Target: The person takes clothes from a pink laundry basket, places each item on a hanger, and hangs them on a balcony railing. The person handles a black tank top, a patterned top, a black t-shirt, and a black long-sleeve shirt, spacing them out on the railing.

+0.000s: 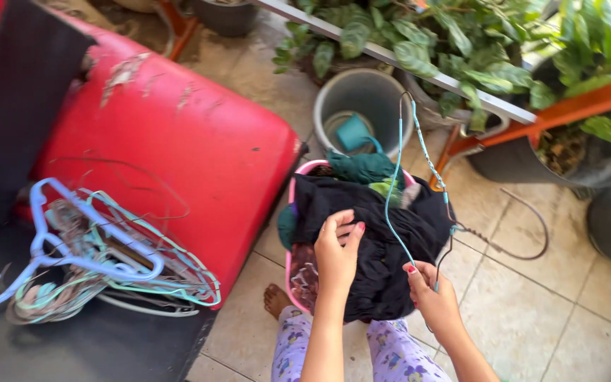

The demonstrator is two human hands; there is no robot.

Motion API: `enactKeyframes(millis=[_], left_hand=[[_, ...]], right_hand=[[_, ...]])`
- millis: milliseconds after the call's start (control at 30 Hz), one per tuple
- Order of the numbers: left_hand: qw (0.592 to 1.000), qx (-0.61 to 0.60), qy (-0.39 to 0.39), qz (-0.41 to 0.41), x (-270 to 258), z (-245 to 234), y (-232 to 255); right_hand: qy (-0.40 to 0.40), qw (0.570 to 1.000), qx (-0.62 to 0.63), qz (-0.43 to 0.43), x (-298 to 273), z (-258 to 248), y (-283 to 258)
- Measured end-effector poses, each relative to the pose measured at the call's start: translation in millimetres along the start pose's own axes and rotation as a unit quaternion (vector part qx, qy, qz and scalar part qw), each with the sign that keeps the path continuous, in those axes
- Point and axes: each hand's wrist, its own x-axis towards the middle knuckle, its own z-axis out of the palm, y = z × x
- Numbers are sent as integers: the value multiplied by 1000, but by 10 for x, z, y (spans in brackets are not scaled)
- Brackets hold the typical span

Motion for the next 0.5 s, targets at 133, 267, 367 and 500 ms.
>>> enactKeyframes(millis=[133, 267, 367, 500], left_hand=[[946, 271, -140, -115, -126, 297, -686], [910, 390, -132, -51, -263, 341, -967], [953, 267, -135, -56, -301, 227, -1021], [980, 142, -125, -68, -366, 32, -595]], right_hand=[[13, 1000, 25, 2, 105, -219, 106], [29, 1000, 4, 6, 147, -347, 173], [34, 999, -1, 14, 147, -373, 204], [23, 999, -32, 22, 105, -297, 100]])
